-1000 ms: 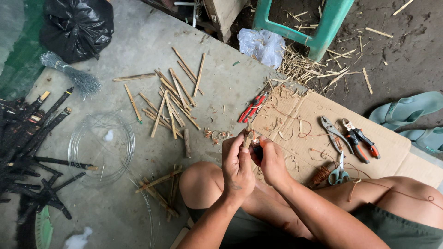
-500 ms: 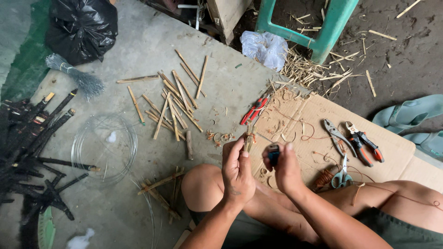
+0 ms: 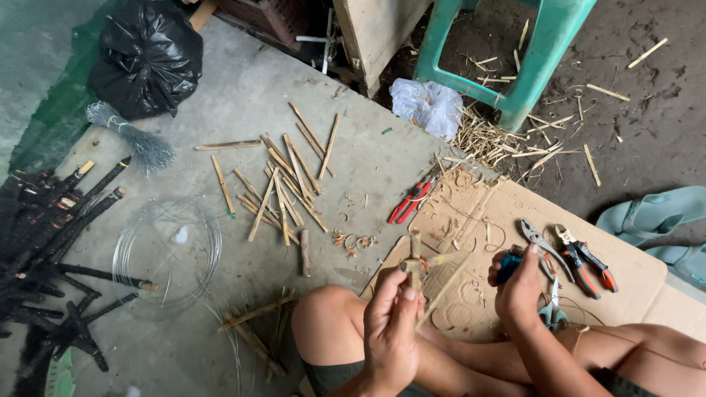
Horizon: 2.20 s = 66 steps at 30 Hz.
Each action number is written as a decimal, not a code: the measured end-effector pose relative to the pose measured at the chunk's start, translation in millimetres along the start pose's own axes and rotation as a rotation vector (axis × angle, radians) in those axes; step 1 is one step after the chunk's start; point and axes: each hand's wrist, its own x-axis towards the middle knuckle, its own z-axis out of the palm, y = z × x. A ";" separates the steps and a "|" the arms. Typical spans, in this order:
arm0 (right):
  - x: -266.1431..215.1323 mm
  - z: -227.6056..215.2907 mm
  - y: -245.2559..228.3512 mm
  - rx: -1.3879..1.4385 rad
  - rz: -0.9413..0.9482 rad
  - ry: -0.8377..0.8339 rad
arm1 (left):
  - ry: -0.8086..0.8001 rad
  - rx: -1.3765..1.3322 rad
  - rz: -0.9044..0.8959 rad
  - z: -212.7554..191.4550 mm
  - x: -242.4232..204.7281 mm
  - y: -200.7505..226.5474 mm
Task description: The person assembles a small bamboo frame by tying thin sticks together with string. They use a lighter to burn the string ends and secure the joints, then continue adding more sticks to the structure.
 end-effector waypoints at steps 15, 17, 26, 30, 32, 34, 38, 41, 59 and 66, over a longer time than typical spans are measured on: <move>5.5 -3.1 34.4 -1.458 -0.399 -0.207 | 0.195 -0.470 -0.245 -87.4 99.6 -25.7; -2.3 15.0 12.0 -0.897 -0.180 -0.318 | 0.180 -0.501 -0.158 -91.7 102.9 -31.5; -21.0 60.3 -98.9 -0.426 0.157 -0.786 | -0.176 -0.040 -0.309 -103.8 150.7 -43.8; -41.7 67.6 -80.9 -0.515 0.170 -0.887 | -0.212 0.491 -0.271 -80.7 165.9 -22.0; -47.9 72.8 -67.5 -0.390 0.198 -0.862 | -0.050 0.856 0.339 -66.1 155.6 -9.4; -45.6 81.6 -60.7 -0.223 0.184 -0.770 | 0.113 1.020 0.740 -58.5 141.6 3.5; -32.0 87.2 -69.3 -0.115 0.139 -0.623 | 0.206 0.796 0.366 -56.0 99.3 -1.3; -28.3 86.6 -62.1 -0.194 0.091 -0.647 | 0.107 0.260 -0.237 -59.4 99.7 -36.1; -18.7 74.5 -33.7 -0.293 0.162 -0.705 | -0.174 0.067 -0.289 -86.3 88.4 -101.0; -12.5 70.4 -29.9 -0.330 0.205 -0.701 | -0.185 0.135 -0.315 -82.8 85.3 -107.1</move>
